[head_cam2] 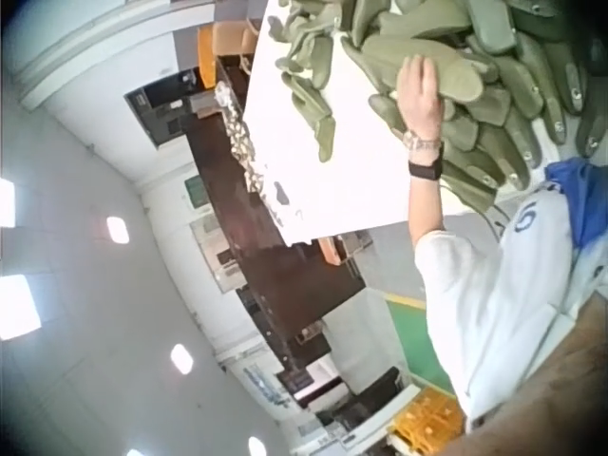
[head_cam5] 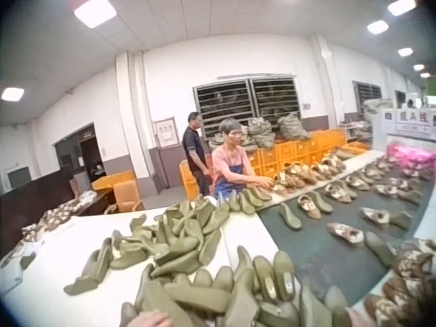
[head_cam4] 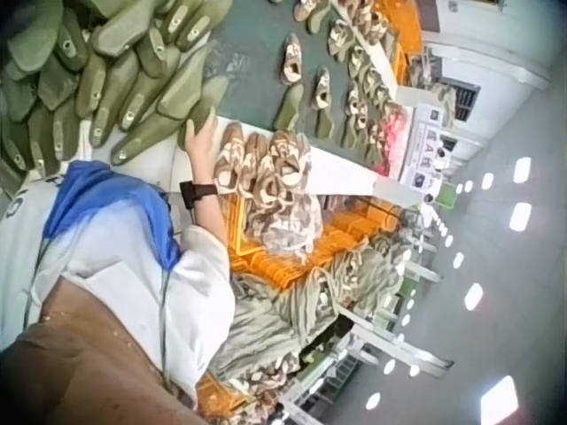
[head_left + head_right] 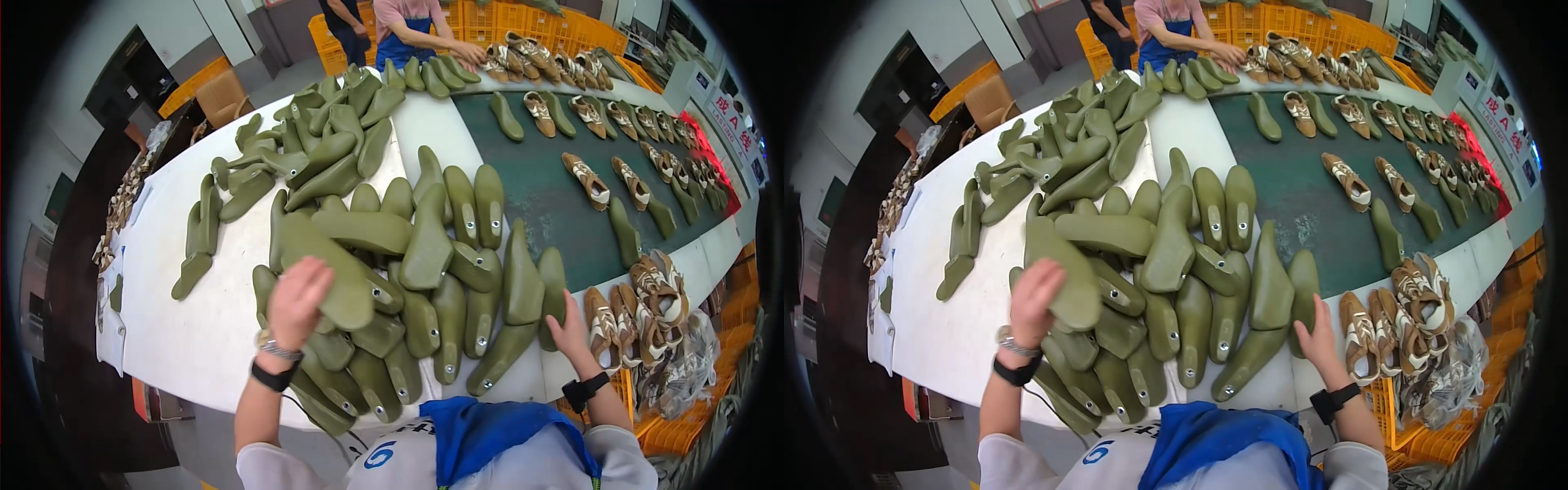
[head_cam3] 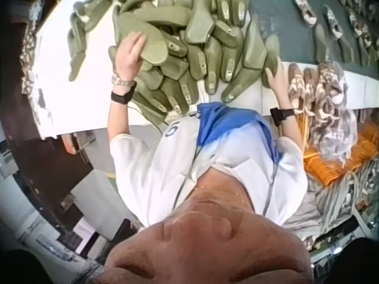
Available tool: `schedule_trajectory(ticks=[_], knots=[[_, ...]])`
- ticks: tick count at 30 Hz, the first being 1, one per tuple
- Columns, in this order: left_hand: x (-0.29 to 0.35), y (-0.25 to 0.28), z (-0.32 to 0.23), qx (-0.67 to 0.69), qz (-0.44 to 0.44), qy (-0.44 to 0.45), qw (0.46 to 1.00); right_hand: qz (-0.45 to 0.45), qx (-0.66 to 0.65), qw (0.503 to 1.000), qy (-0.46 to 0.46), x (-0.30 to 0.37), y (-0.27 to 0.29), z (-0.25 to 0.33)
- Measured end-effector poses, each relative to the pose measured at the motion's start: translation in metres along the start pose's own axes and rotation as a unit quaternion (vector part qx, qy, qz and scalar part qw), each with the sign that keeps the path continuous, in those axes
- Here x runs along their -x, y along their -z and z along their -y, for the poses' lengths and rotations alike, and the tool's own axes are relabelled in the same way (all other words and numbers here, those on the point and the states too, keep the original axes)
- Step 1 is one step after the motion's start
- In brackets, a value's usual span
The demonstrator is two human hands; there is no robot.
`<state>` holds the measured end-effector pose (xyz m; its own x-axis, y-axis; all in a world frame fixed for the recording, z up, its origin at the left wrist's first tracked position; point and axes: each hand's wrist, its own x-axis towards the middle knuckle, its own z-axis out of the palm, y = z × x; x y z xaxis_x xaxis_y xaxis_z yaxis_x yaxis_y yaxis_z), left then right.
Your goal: The recorder organizes green shoe lasts on a table and then sorts finished tan sneakers from a large industrial bag.
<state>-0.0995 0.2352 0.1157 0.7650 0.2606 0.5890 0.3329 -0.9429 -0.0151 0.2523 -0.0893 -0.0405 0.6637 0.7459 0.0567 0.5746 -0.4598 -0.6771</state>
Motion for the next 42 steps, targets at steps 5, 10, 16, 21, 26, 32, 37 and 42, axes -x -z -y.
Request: schedule_trajectory(ticks=[5, 10, 16, 21, 26, 32, 37, 42], knots=[[0.003, -0.050, -0.102, 0.021, 0.114, -0.004, 0.993, -0.014, 0.026, 0.997, 0.066, 0.041, 0.000, 0.002], [0.026, -0.047, -0.153, -0.002, 0.164, 0.091, 0.982, 0.016, -0.016, 0.994, 0.107, 0.055, 0.010, 0.006], [0.108, 0.015, -0.197, 0.020, 0.090, 0.285, 0.954, 0.042, -0.071, 0.992, 0.095, 0.044, 0.015, -0.017], [0.251, 0.061, -0.227, 0.004, 0.075, 0.488, 0.870, -0.035, -0.023, 0.985, 0.165, 0.052, 0.027, 0.016], [0.393, 0.064, -0.232, 0.051, 0.409, 0.574, 0.708, 0.019, -0.157, 0.949, 0.272, 0.093, 0.000, 0.111], [0.430, 0.086, -0.186, 0.094, 0.336, 0.570, 0.744, 0.327, -0.085, 0.860, 0.382, 0.169, -0.123, 0.240], [0.463, 0.152, -0.140, 0.103, 0.225, 0.460, 0.853, 0.466, -0.015, 0.740, 0.484, 0.210, -0.208, 0.351], [0.535, 0.187, -0.106, 0.054, 0.372, 0.533, 0.758, 0.520, 0.085, 0.662, 0.533, 0.205, -0.280, 0.451]])
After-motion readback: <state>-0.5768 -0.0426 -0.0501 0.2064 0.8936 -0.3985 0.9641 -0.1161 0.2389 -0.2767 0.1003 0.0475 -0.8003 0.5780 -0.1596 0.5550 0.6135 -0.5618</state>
